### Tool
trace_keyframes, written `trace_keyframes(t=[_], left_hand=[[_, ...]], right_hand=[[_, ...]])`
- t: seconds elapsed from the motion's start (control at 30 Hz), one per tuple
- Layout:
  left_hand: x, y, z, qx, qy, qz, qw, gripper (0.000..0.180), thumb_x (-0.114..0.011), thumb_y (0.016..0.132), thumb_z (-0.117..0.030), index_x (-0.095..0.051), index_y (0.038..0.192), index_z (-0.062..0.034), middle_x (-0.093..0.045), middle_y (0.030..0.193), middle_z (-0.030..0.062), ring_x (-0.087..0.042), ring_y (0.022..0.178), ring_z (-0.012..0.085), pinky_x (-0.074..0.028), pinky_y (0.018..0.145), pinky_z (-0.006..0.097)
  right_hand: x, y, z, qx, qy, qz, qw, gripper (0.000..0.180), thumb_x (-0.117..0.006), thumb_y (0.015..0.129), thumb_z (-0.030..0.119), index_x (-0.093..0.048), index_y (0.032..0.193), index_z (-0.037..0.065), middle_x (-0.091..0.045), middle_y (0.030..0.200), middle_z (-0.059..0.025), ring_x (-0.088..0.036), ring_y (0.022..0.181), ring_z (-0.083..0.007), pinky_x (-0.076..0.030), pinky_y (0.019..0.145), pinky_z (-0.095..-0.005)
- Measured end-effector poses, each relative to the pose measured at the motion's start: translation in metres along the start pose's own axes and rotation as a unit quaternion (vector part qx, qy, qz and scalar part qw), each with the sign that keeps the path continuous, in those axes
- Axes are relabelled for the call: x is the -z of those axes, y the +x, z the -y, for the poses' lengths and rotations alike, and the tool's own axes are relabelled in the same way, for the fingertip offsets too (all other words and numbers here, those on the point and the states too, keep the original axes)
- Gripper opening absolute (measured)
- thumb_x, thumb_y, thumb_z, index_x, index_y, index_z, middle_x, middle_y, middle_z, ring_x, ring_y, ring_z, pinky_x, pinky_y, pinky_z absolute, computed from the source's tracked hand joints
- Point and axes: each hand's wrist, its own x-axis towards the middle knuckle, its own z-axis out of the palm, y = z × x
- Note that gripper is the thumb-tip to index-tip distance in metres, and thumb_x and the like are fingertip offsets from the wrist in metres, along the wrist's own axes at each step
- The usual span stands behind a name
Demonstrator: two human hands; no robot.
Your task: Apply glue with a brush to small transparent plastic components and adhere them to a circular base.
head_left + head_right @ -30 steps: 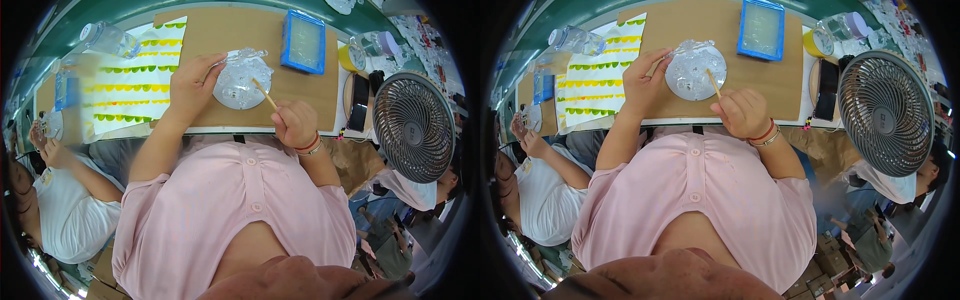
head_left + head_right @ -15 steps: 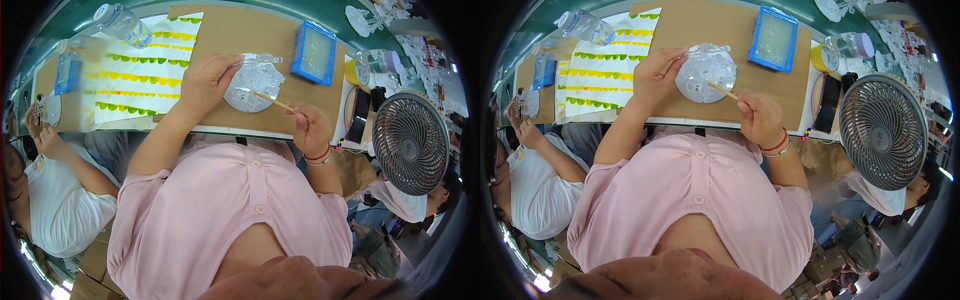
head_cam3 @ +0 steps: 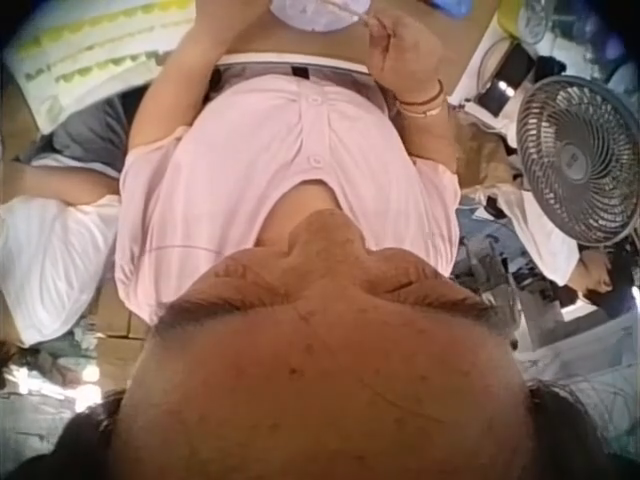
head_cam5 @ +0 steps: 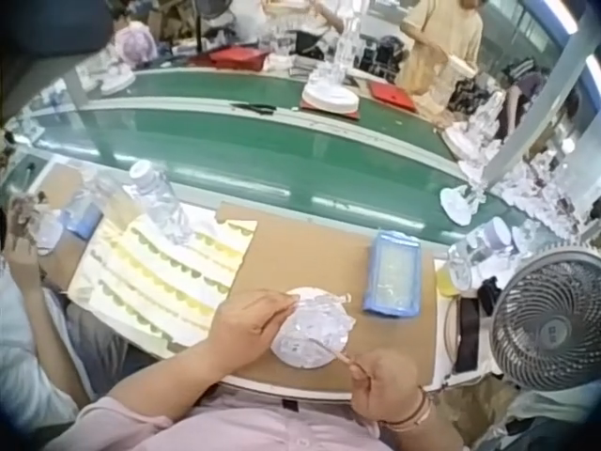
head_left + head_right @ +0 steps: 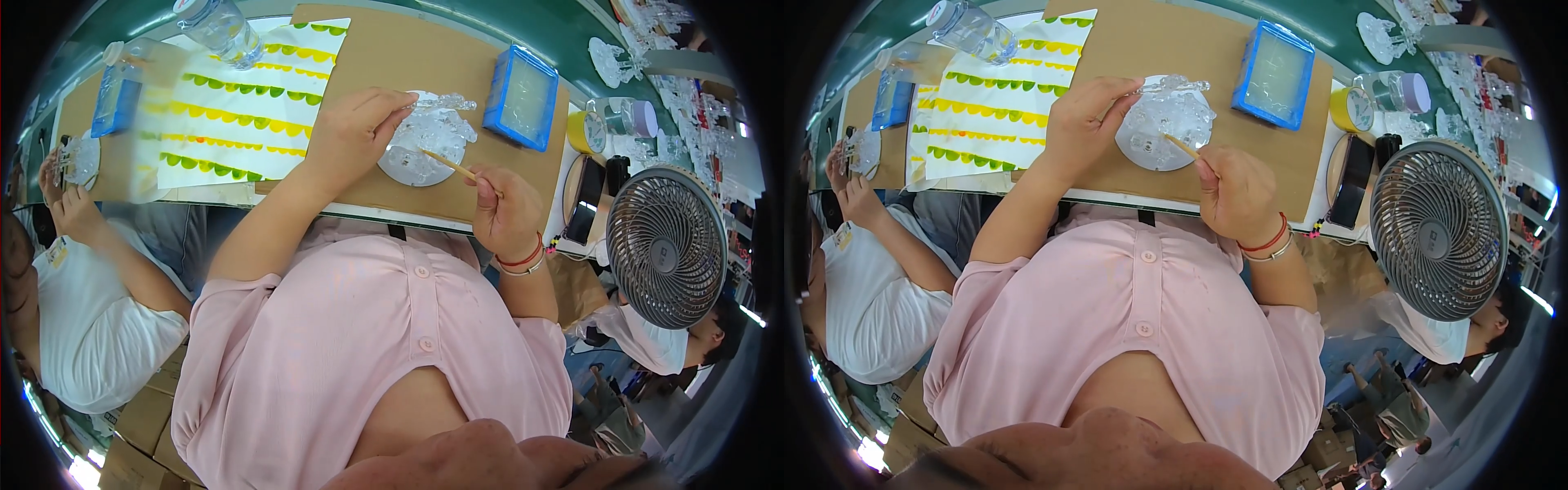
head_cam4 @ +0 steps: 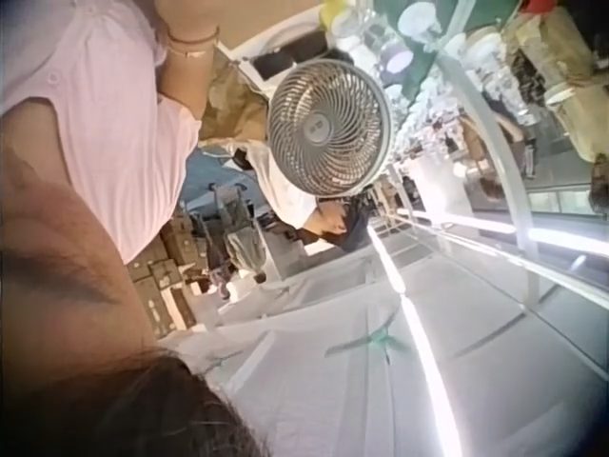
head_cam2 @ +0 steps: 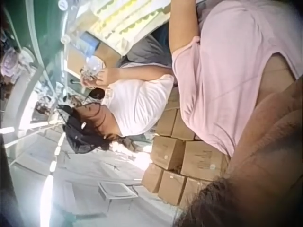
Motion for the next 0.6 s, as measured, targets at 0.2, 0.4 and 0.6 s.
trace_keyframes(t=[0.2,0.4,0.6], left_hand=[[-0.002,0.001,0.000,-0.015,0.017,-0.021,1.000,0.013,-0.069,0.078,-0.006,-0.069,0.092,-0.0065,-0.068,0.083,0.0068,-0.065,0.072,0.0233,-0.052,0.061,0.031],[-0.002,-0.001,0.002,-0.024,0.026,-0.019,0.999,0.020,-0.070,0.077,-0.002,-0.068,0.096,-0.0077,-0.069,0.085,0.0061,-0.065,0.073,0.0217,-0.051,0.060,0.029],[0.001,0.000,0.000,-0.021,0.029,-0.010,0.999,0.019,-0.070,0.077,-0.002,-0.068,0.095,-0.0069,-0.068,0.085,0.0067,-0.065,0.072,0.0224,-0.051,0.059,0.029]], right_hand=[[-0.009,0.005,0.004,0.072,0.003,0.009,0.997,0.005,-0.057,0.087,0.001,-0.055,0.092,0.000,-0.065,0.080,-0.0145,-0.064,0.064,-0.0267,-0.050,0.056,-0.0313],[-0.022,0.016,0.016,0.173,-0.056,0.078,0.980,0.013,-0.061,0.079,0.002,-0.055,0.091,0.002,-0.064,0.084,-0.0136,-0.060,0.062,-0.0238,-0.047,0.054,-0.0310],[-0.033,0.025,0.022,0.174,-0.117,0.090,0.974,0.012,-0.061,0.077,0.003,-0.057,0.088,0.005,-0.062,0.087,-0.0104,-0.060,0.067,-0.0234,-0.047,0.055,-0.0319]])
